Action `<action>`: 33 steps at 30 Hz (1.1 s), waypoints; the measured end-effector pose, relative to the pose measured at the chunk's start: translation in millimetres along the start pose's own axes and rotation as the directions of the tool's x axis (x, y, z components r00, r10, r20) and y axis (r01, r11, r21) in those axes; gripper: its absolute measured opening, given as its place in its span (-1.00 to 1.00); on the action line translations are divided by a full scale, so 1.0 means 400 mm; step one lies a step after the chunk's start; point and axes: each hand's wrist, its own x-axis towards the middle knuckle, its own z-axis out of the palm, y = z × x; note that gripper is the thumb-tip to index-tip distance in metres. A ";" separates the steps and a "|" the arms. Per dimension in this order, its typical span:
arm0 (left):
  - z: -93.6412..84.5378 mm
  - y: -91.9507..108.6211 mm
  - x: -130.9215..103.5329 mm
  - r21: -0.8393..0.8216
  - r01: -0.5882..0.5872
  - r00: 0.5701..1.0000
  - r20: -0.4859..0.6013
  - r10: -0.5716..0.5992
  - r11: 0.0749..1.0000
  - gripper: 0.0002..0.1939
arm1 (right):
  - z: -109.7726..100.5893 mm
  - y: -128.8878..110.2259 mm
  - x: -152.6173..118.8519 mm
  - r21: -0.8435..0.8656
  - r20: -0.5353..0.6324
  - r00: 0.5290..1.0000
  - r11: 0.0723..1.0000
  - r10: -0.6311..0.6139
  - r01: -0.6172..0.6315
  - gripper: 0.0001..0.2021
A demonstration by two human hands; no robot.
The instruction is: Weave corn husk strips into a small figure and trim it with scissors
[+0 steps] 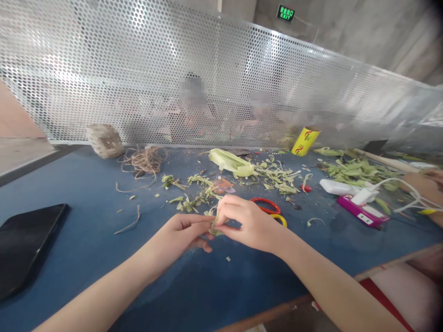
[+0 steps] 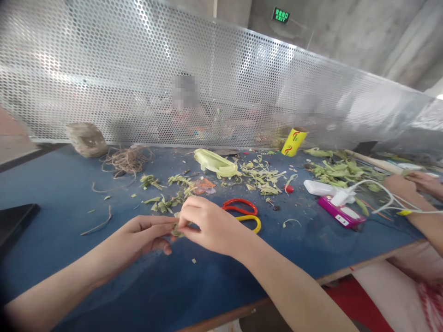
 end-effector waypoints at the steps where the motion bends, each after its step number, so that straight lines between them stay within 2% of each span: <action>1: -0.002 0.001 0.001 0.021 -0.008 1.000 0.013 0.008 1.000 -0.79 | 0.002 0.000 0.001 0.008 -0.006 1.000 1.000 0.008 -0.008 -0.89; 5: -0.008 0.005 0.002 0.081 -0.049 0.998 0.052 0.045 0.996 -0.79 | 0.009 -0.003 0.003 0.066 -0.067 0.995 0.995 0.073 -0.069 -0.87; 12: -0.006 0.015 -0.003 0.144 -0.057 0.998 -0.007 0.059 0.988 -0.78 | 0.012 -0.007 0.005 0.055 -0.152 0.986 0.996 0.074 -0.066 -0.86; 21: -0.009 0.012 -0.001 0.083 -0.079 0.997 -0.013 0.080 0.993 -0.78 | 0.004 -0.014 0.003 0.108 -0.108 0.990 0.991 0.091 -0.079 -0.85; 26: -0.012 0.012 0.002 0.044 -0.108 0.994 0.039 0.107 0.993 -0.79 | -0.007 -0.017 0.001 0.082 -0.062 0.997 0.996 0.050 -0.045 -0.81; 29: -0.015 0.008 0.003 0.087 -0.114 0.993 0.032 0.112 0.990 -0.79 | -0.004 -0.018 -0.001 0.077 -0.087 0.995 0.996 0.046 -0.040 -0.81; 33: -0.015 0.007 0.005 0.186 -0.144 0.988 -0.028 0.151 0.972 -0.81 | 0.010 -0.015 -0.003 0.120 -0.107 0.987 0.987 0.117 -0.105 -0.77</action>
